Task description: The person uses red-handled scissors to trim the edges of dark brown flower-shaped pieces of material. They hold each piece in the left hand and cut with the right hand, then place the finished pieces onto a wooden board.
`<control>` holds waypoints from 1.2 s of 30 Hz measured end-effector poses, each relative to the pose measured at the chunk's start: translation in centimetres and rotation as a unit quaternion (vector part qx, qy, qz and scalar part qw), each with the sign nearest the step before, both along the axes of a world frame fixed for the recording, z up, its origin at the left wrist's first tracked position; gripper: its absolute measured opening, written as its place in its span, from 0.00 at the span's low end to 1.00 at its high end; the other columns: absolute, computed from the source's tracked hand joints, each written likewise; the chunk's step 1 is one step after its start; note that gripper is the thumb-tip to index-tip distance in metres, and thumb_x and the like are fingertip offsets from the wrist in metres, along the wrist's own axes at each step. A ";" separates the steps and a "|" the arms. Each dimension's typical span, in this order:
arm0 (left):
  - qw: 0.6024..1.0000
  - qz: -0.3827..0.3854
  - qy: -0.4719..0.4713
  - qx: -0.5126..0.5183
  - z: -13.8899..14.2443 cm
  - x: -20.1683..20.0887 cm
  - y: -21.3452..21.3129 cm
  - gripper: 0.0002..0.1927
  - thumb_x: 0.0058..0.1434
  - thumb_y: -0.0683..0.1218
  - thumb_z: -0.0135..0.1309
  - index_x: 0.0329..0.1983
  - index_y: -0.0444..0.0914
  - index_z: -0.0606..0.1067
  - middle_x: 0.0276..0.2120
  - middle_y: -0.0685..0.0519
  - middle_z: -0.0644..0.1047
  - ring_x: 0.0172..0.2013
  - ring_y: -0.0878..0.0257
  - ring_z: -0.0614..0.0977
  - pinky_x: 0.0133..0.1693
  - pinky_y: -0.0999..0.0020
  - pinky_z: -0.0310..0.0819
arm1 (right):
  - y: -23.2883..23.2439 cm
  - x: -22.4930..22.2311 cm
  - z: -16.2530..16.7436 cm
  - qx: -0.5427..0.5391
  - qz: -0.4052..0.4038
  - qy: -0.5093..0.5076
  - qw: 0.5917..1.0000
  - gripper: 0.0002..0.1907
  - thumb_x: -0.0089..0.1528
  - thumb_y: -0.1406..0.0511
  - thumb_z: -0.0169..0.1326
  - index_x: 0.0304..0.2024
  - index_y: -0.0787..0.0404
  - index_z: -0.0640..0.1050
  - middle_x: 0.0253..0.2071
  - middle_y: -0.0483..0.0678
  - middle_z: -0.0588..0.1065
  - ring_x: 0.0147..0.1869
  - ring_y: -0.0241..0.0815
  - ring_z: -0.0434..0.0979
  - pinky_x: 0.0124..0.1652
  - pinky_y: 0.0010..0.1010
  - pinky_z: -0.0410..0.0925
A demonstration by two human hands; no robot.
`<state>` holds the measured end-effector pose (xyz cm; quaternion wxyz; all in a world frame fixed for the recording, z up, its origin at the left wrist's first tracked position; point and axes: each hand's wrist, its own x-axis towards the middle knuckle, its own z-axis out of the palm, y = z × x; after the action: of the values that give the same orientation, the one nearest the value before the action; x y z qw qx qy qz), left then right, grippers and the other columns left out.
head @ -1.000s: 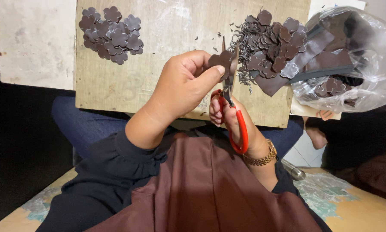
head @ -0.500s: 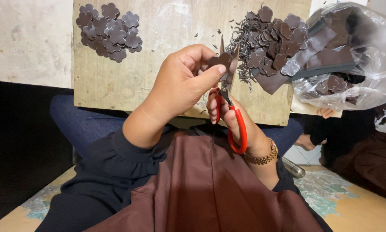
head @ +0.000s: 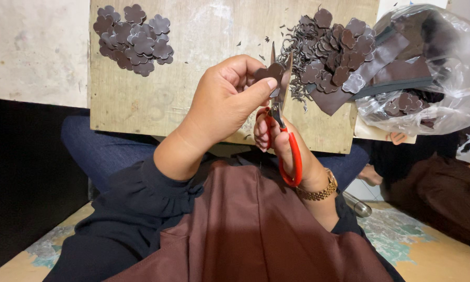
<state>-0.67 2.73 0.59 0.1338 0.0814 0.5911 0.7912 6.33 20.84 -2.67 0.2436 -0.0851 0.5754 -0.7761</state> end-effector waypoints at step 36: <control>0.987 -0.081 -0.080 0.110 -0.5 -0.4 -0.1 0.04 0.67 0.39 0.55 0.42 0.32 0.74 0.32 0.52 0.79 0.28 0.69 0.79 0.31 0.74 0.76 | 0.5 -0.1 0.2 0.079 -0.020 0.080 0.993 0.42 0.68 0.33 0.38 0.54 0.65 0.68 0.44 0.45 0.65 0.45 0.36 0.64 0.47 0.28 0.63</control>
<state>-1.11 2.64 0.10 0.2350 0.0797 0.4791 0.8419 6.28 21.35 -2.48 0.1868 -0.1160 0.6541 -0.7238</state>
